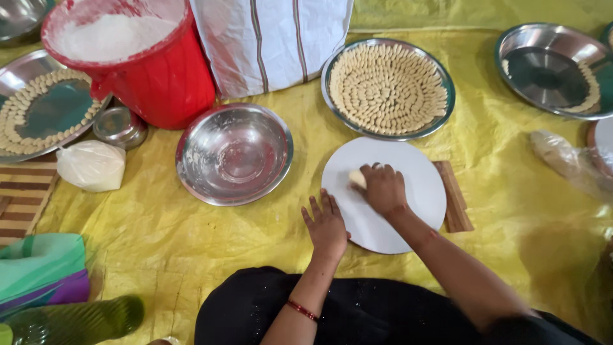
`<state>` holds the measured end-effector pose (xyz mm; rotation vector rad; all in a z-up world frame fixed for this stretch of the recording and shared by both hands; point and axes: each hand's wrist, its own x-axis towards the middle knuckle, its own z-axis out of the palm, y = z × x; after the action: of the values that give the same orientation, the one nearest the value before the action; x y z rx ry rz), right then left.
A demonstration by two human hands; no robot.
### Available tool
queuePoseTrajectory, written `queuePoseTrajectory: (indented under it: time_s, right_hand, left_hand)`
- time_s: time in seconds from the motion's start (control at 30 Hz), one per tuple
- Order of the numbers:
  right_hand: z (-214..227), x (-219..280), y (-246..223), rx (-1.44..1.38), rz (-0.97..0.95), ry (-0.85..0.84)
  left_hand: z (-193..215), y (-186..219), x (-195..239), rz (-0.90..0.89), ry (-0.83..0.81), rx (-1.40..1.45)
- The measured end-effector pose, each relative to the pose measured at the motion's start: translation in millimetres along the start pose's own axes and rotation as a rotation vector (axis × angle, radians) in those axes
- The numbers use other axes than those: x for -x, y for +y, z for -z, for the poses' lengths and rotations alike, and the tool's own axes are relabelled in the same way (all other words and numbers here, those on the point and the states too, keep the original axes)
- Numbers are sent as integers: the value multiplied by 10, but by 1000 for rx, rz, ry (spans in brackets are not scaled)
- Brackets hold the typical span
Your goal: The person sits on a yellow tarp and shapes small pieces of dough into ridged, oblong forms using a wooden grooved tool. They roll the dough between their palms, press it into the tool, and place the finished pieces onto a nearby metal tray.
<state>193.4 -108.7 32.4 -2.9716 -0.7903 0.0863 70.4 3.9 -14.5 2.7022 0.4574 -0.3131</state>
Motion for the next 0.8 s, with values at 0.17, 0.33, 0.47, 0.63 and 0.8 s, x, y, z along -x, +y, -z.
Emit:
queuePoseTrajectory:
  time_s: [0.17,0.33,0.47,0.63,0.8]
  right_hand:
    - [54,1216,1,103,289,-29]
    - [-230,940,98,123,81,-139]
    - [-337,-419,319,198,54,401]
    - [-190,-1435,422,85,-44,424]
    - [-289,-536,227,202,446,160]
  left_hand:
    - [79,-44,-71,110,-155,154]
    - [64,42,-93,124,-222,148]
    - [-7,52,-134,126,-230,178]
    - [-61,40,-119,106,-243,177]
    - [43,28,-124,99,-259,167]
